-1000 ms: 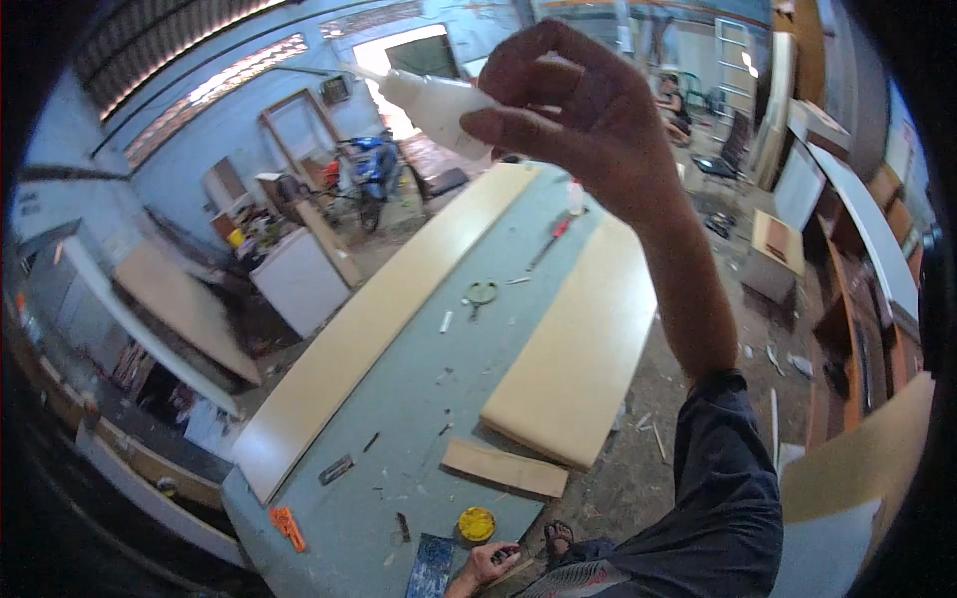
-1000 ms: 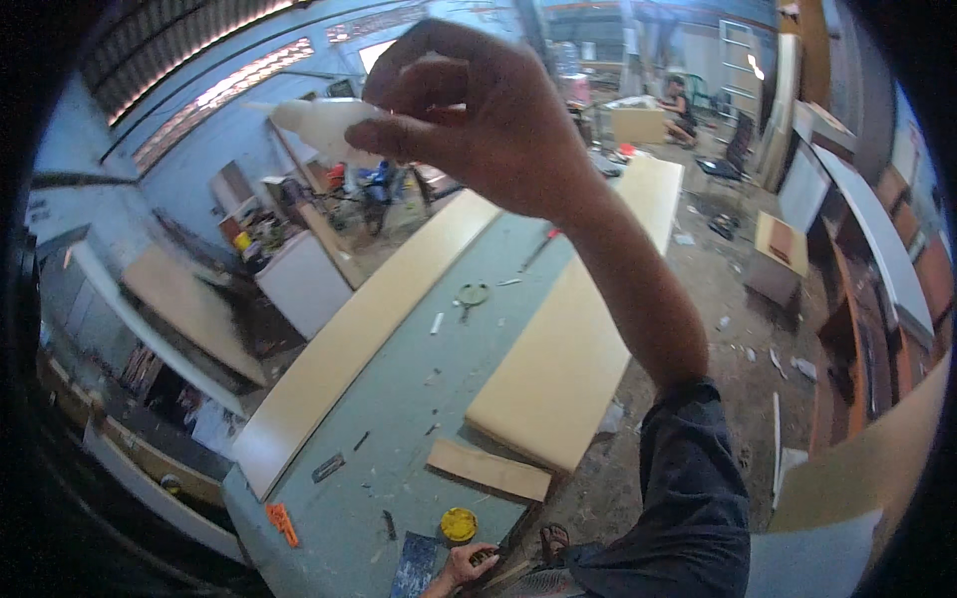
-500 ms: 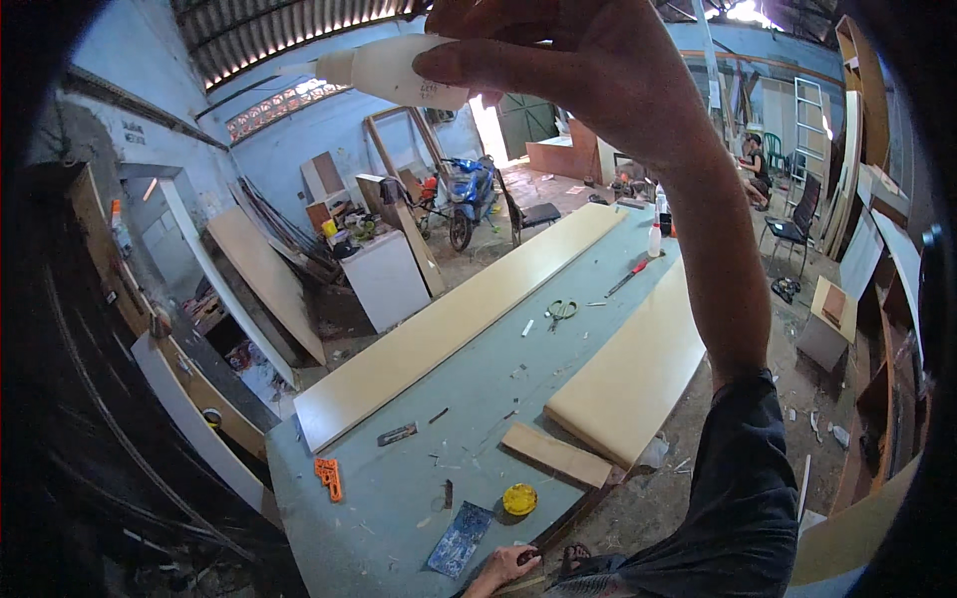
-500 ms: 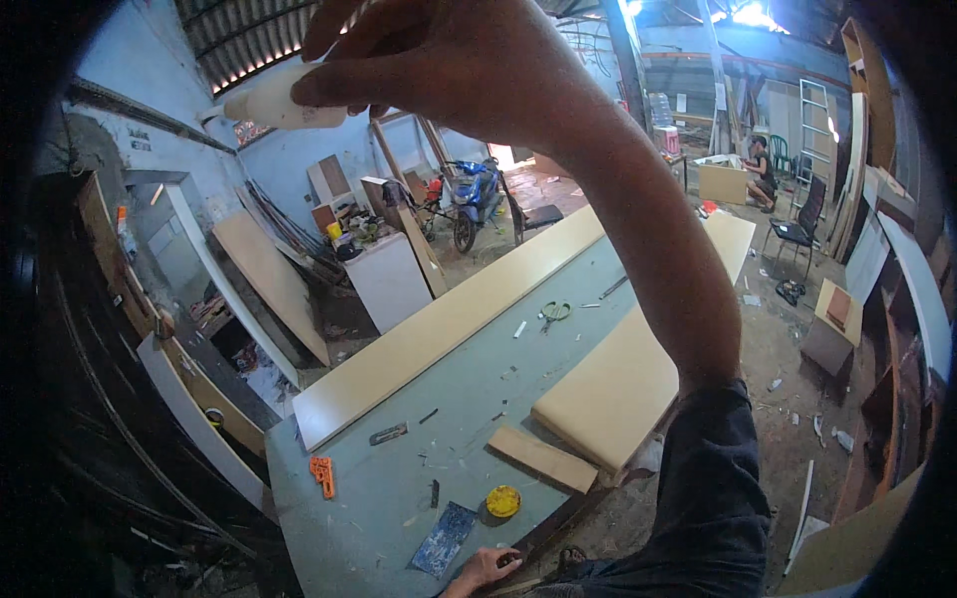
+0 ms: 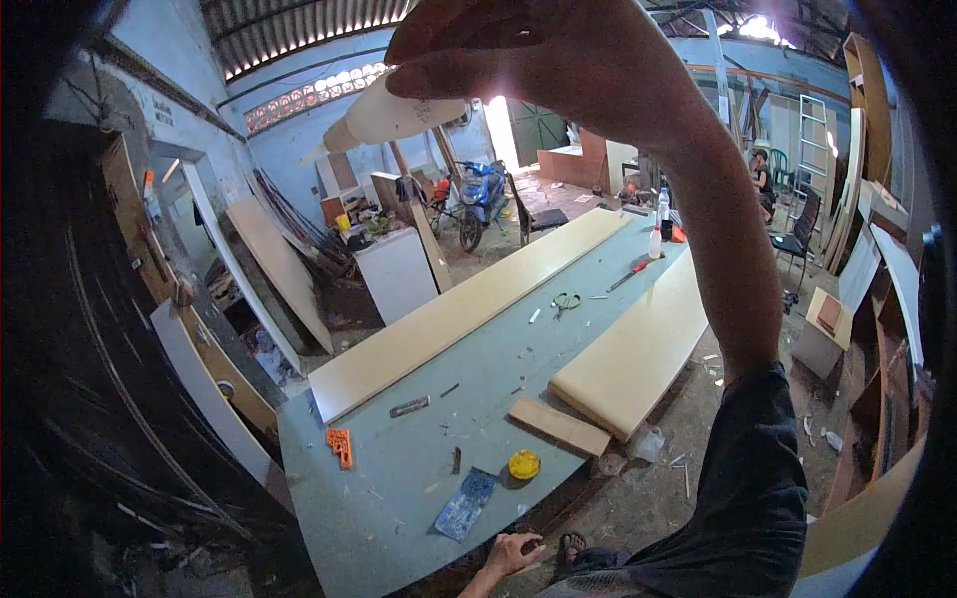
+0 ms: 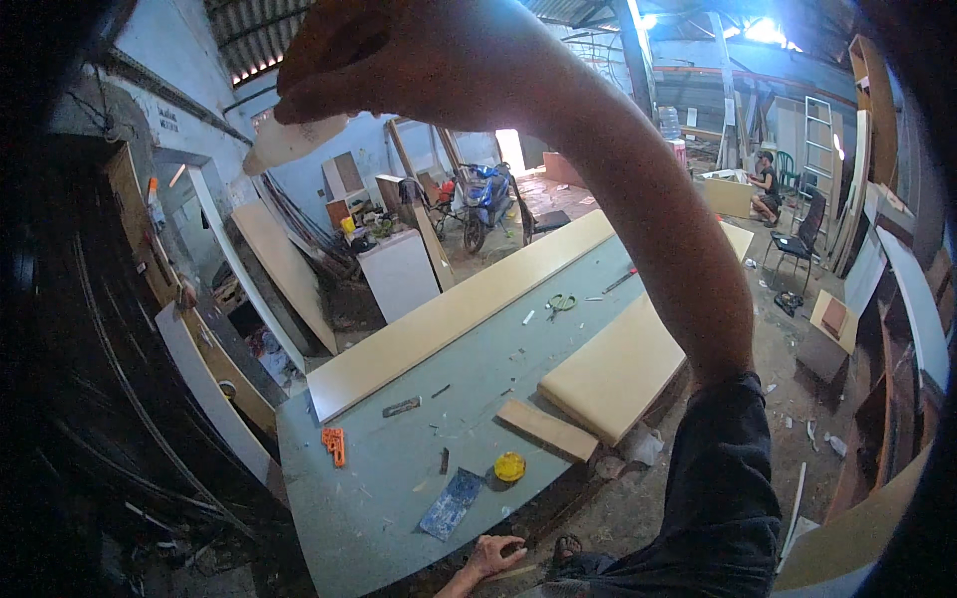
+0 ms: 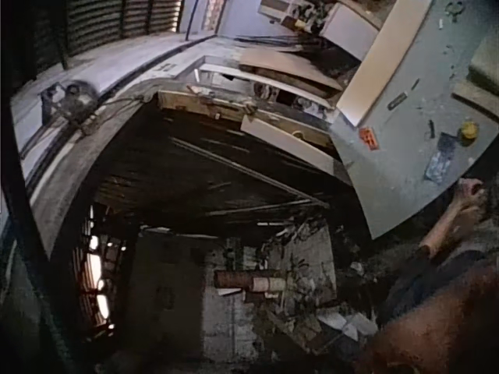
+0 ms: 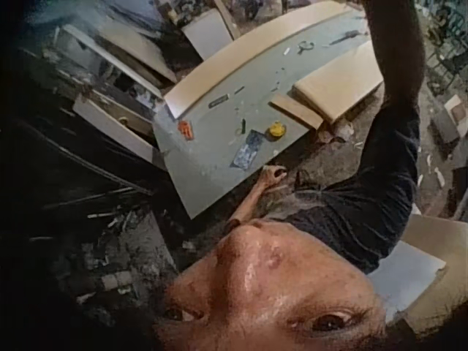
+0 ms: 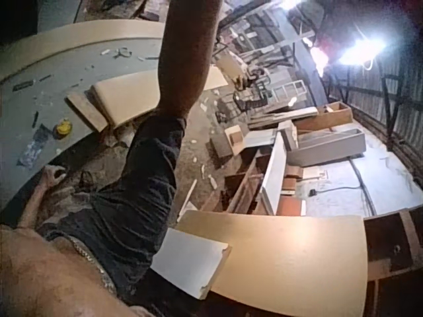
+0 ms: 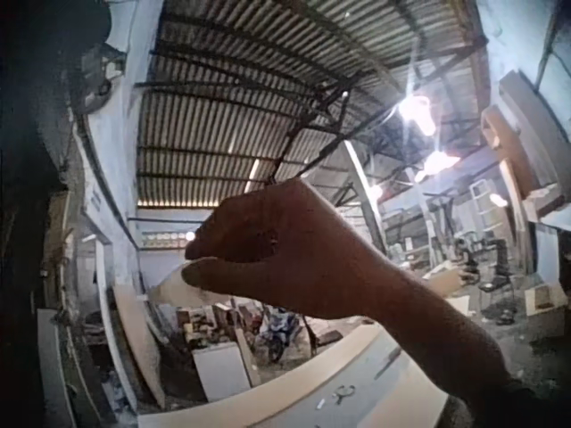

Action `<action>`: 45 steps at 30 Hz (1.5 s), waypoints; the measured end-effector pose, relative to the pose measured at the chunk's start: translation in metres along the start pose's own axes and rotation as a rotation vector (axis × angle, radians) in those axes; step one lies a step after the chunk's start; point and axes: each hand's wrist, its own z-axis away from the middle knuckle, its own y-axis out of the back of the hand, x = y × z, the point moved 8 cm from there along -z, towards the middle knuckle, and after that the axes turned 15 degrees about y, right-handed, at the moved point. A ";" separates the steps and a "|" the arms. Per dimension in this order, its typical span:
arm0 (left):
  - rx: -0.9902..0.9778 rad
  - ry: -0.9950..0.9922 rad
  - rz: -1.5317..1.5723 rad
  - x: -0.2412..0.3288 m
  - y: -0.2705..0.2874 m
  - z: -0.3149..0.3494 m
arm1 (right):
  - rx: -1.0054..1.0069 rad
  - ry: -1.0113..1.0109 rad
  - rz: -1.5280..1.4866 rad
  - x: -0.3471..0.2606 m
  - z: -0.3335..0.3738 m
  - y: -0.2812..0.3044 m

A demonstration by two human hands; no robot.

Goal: The person pours a liquid from a bottle onto a metal spreader and applies a yellow substance from a container to the spreader with a cloth, then picks up and holds a small tube.

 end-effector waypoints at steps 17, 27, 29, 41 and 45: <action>0.585 -0.903 1.875 0.091 0.331 0.297 | -0.312 0.090 0.164 -0.035 -0.012 -0.215; 1.182 -0.882 1.686 0.031 0.336 0.475 | -0.188 -0.233 -0.670 -0.035 0.035 -0.433; 1.276 -0.858 1.643 0.012 0.338 0.506 | -0.172 -0.450 -0.914 -0.033 0.054 -0.488; 1.377 0.066 1.646 -0.312 0.252 0.620 | -0.140 -1.146 -1.483 -0.148 0.188 -0.873; 1.081 0.607 1.999 -0.464 -0.006 0.671 | -0.357 -1.105 -1.148 -0.182 0.159 -0.969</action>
